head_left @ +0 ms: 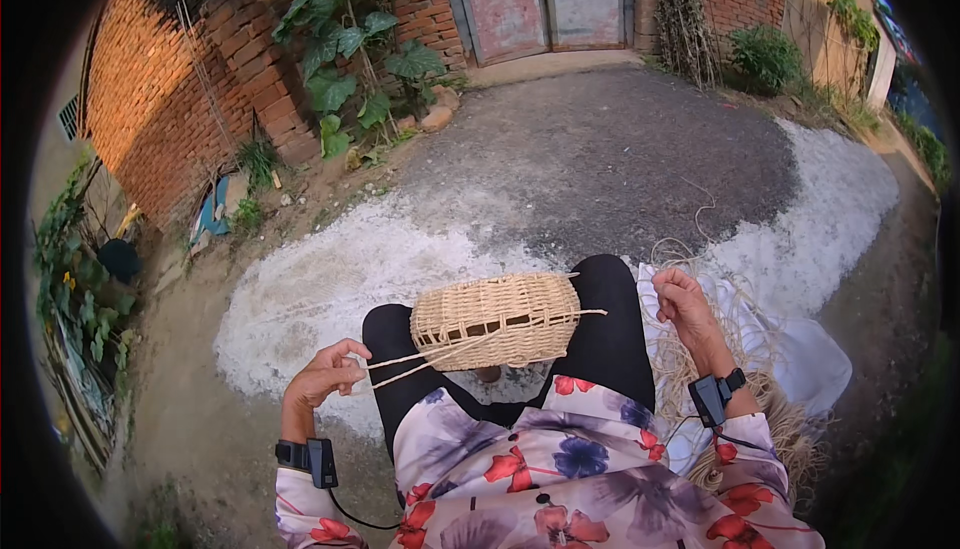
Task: Weaving a bamboo basket by hand using flexible bamboo or wood strips.
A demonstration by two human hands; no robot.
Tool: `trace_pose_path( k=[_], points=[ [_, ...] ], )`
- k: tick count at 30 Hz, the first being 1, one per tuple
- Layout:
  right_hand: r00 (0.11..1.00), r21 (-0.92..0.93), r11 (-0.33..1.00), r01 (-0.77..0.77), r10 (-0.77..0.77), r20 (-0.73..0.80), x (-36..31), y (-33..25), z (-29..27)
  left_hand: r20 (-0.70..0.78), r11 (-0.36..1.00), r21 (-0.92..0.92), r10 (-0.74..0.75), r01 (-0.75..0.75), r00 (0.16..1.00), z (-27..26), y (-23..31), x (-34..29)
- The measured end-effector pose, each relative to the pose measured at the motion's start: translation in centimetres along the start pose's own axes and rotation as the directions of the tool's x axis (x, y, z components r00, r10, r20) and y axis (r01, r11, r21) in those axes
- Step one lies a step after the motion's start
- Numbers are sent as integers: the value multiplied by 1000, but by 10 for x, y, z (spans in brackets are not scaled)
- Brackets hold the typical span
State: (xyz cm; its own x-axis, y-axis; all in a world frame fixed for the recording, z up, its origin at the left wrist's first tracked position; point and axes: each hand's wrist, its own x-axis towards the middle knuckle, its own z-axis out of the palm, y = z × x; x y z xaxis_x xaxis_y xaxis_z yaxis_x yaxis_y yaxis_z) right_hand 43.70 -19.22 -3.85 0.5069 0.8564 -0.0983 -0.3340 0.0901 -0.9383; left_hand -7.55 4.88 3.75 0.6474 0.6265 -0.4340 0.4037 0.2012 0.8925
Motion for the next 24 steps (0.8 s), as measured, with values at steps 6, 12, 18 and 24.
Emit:
trace_pose_path(
  k=[6,12,18,24],
  points=[
    [998,-153,988,34,-42,-49,-6,16,12,-374,722,691,312,38,874,15,-12,22],
    [994,-119,993,24,-36,-98,-9,38,27,-630,546,-578,175,-607,757,53,9,29],
    [993,-112,994,5,-18,-115,-11,36,21,-591,856,517,365,-10,719,-36,-27,-14],
    [934,-691,636,344,-307,182,-17,30,57,-549,468,782,202,412,811,-105,-93,-80]
  ],
)
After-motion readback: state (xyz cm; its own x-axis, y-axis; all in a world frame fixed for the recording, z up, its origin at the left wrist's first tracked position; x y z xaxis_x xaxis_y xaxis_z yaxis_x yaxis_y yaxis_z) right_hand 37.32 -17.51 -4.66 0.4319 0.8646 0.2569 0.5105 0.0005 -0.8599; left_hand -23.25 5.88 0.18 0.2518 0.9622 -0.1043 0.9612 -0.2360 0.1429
